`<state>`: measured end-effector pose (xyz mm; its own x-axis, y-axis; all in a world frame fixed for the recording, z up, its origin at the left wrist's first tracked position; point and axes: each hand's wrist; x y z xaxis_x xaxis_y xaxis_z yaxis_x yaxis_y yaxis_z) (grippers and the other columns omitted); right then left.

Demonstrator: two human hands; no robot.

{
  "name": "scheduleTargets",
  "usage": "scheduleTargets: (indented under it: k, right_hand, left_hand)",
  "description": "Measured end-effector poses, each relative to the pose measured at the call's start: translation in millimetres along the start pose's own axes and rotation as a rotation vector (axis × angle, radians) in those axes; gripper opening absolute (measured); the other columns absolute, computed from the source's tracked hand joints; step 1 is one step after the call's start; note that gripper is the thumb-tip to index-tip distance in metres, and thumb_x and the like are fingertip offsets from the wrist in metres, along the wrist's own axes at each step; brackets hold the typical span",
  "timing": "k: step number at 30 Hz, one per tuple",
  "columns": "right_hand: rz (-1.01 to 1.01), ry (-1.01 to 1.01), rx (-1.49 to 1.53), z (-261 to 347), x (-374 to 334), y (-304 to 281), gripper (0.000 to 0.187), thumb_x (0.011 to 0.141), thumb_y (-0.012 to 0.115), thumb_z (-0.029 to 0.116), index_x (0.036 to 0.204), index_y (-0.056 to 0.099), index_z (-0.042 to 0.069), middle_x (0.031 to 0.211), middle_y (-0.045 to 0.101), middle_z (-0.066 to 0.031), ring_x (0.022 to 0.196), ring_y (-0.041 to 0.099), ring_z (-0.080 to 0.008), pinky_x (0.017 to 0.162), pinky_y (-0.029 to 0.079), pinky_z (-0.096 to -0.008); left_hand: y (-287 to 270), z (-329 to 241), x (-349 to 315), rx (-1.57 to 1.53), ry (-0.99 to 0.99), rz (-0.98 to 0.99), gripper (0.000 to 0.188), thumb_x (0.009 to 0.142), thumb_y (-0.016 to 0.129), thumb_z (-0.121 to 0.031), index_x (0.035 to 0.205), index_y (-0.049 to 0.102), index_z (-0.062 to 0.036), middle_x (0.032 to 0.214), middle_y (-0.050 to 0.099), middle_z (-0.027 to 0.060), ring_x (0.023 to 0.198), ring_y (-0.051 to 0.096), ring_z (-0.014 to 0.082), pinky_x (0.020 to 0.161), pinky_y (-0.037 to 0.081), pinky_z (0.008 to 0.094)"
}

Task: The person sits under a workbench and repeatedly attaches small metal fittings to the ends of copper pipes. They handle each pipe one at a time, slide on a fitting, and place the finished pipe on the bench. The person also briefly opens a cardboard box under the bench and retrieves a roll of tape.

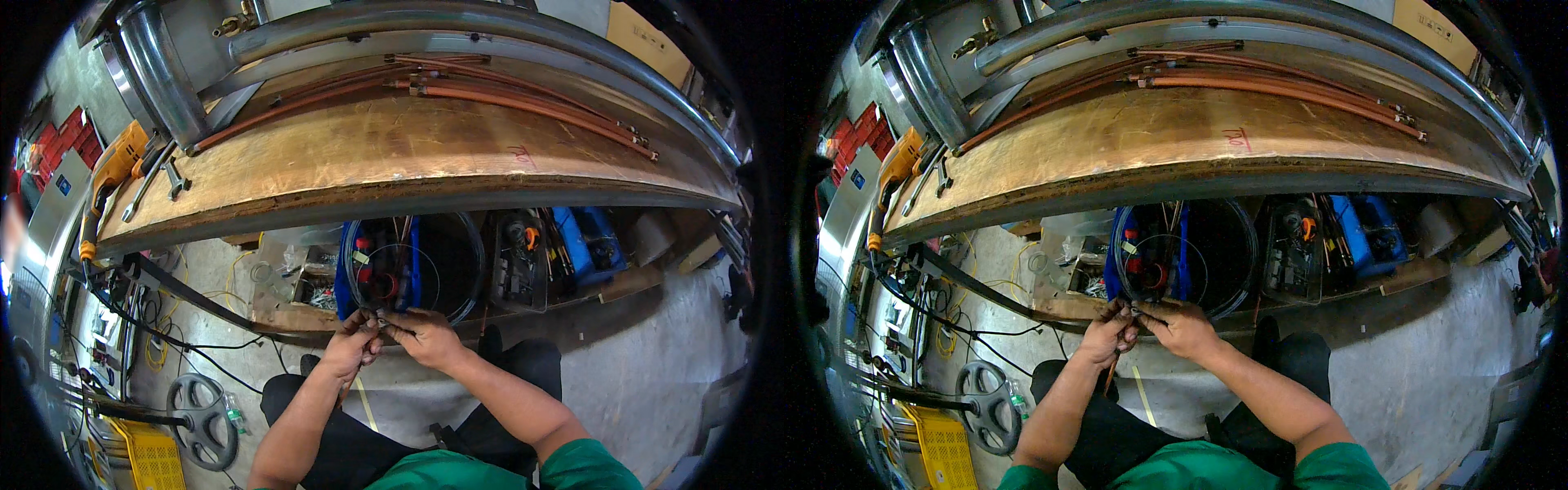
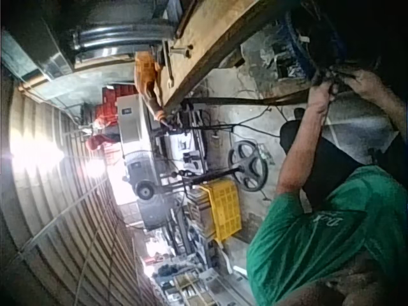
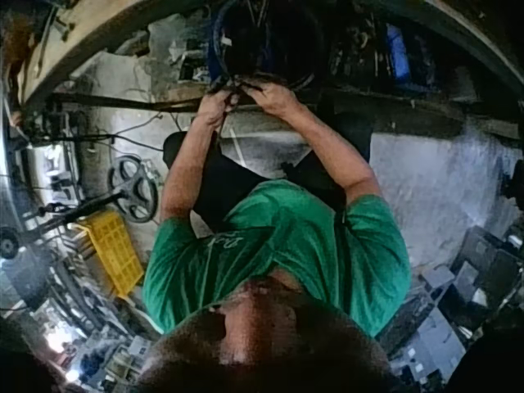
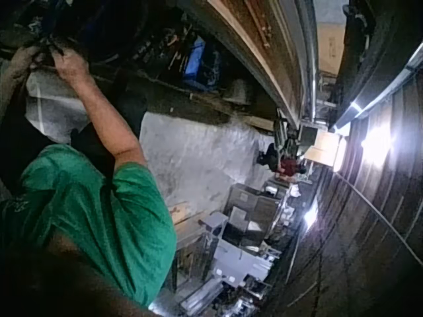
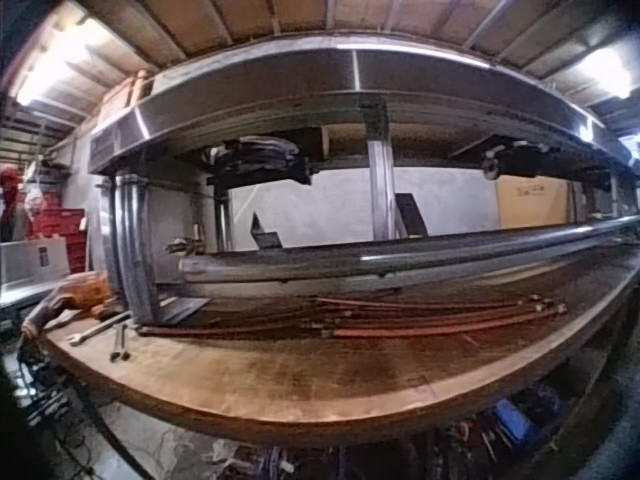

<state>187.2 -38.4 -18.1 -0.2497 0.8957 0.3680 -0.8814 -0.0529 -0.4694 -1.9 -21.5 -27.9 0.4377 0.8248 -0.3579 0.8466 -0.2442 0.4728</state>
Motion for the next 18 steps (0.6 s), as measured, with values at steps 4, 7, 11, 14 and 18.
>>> scheduleTargets:
  k: [4,7,11,14,18]
  right_hand:
    - [-0.024,0.012,-0.002,-4.1,-1.8,1.7,0.03,0.087,0.062,0.017,0.116,0.065,0.007,0.106,0.067,-0.0165,0.094,0.065,-0.0326,0.082,0.051,-0.0351]
    - [-0.031,0.03,-0.007,-8.5,-1.8,-2.9,0.03,0.086,0.063,0.016,0.114,0.065,0.006,0.105,0.067,-0.017,0.092,0.065,-0.0325,0.081,0.051,-0.035]
    - [-0.101,-0.053,0.021,-4.1,1.4,-4.7,0.024,0.084,0.067,0.013,0.107,0.068,0.007,0.085,0.067,-0.0141,0.074,0.064,-0.0278,0.069,0.05,-0.0338]
    - [-0.012,0.031,-0.006,-3.1,-2.1,-6.2,0.021,0.085,0.067,0.015,0.103,0.069,0.006,0.084,0.066,-0.0136,0.075,0.064,-0.0272,0.069,0.05,-0.0331]
    - [0.009,0.118,0.034,1.4,-4.5,-1.0,0.019,0.087,0.066,0.017,0.102,0.069,0.006,0.088,0.067,-0.0137,0.08,0.065,-0.027,0.072,0.05,-0.0321]
  left_hand:
    - [-3.7,3.4,0.8,-0.061,0.038,0.046,0.014,0.092,0.062,-0.019,0.101,0.052,-0.0132,0.071,0.054,0.0054,0.052,0.042,0.0094,0.044,0.031,0.0211]
    - [-5.9,0.8,-4.3,-0.052,0.104,0.069,0.016,0.092,0.063,-0.019,0.101,0.052,-0.0112,0.073,0.054,0.0057,0.055,0.043,0.0095,0.046,0.032,0.0214]
    - [-11.6,-0.3,0.8,-0.111,0.151,-0.042,0.02,0.092,0.064,-0.026,0.102,0.054,-0.0114,0.077,0.054,0.0032,0.057,0.044,0.0097,0.047,0.031,0.0199]
    - [-14.8,3.5,4.4,-0.078,0.136,-0.062,0.025,0.097,0.053,-0.031,0.111,0.055,-0.0106,0.084,0.058,0.0035,0.061,0.046,0.0117,0.05,0.034,0.0236]
    - [-15.1,10.9,9.1,-0.155,0.083,-0.081,0.048,0.095,0.045,-0.056,0.118,0.055,-0.0154,0.095,0.06,-0.0016,0.073,0.049,0.0109,0.056,0.037,0.0259]
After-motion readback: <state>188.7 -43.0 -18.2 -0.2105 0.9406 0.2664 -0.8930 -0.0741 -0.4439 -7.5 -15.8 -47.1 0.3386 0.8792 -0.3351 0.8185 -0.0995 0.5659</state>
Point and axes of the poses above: each hand's wrist, its own x-axis towards the middle knuckle, its own y-axis out of the palm, z = x × y
